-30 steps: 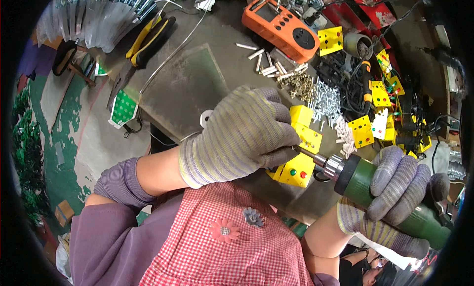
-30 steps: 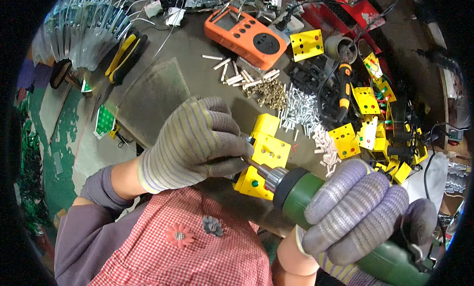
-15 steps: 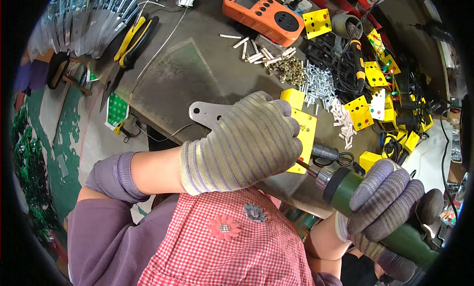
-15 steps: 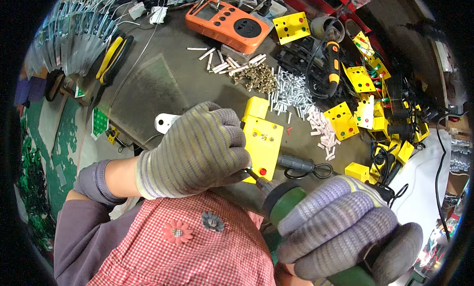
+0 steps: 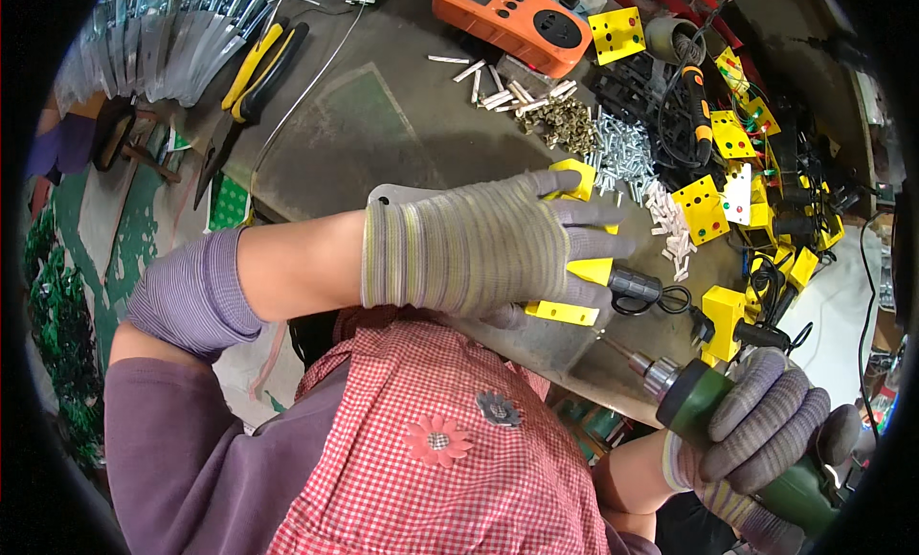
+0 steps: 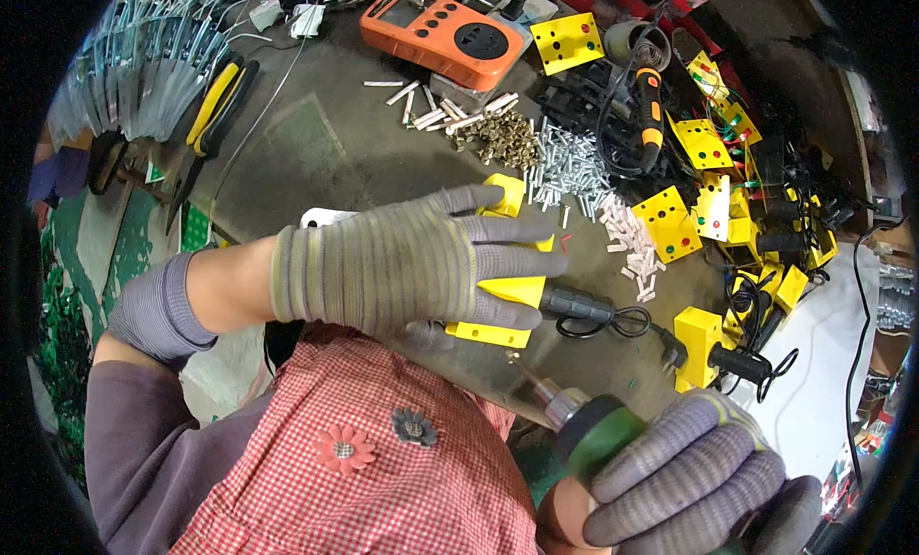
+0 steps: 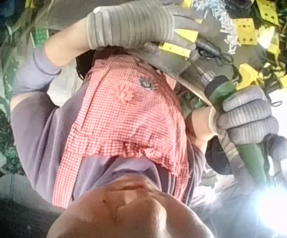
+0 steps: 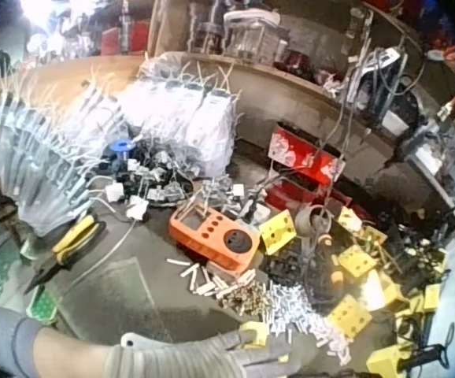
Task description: Assembling internal components, wiring, and switches into a yellow plastic housing for an electronic device.
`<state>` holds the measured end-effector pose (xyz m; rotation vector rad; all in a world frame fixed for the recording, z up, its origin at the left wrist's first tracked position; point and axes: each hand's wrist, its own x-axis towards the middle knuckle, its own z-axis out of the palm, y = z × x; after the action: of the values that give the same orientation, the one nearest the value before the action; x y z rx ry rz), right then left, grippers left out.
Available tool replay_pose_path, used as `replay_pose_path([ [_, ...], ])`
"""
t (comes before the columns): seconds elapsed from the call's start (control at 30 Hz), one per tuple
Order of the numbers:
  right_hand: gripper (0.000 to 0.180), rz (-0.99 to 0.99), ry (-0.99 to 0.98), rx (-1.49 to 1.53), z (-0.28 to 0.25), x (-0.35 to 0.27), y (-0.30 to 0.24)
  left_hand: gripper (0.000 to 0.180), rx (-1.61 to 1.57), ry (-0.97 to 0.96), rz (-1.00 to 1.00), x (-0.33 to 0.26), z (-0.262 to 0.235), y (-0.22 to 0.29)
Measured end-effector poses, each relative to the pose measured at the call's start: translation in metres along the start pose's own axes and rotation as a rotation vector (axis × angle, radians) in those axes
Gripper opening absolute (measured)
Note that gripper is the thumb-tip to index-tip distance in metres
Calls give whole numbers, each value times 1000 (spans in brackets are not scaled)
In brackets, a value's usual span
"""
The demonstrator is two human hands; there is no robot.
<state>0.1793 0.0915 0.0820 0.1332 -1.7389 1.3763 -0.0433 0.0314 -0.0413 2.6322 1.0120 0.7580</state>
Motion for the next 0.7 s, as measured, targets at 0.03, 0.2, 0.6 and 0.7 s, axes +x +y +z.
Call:
replay_pose_path([
  [0.03,17,32,-153,85,-5,0,-1,55,-49,37,25,-2,4,-5],
  [0.2,32,171,18,-162,12,-6,-6,49,-45,50,53,-6,19,-13],
  [0.6,97,73,-288,123,6,-7,49,47,-34,123,96,-7,20,-17],
  [0.7,86,86,-257,196,8,-5,54,45,-43,138,92,-7,23,-17],
])
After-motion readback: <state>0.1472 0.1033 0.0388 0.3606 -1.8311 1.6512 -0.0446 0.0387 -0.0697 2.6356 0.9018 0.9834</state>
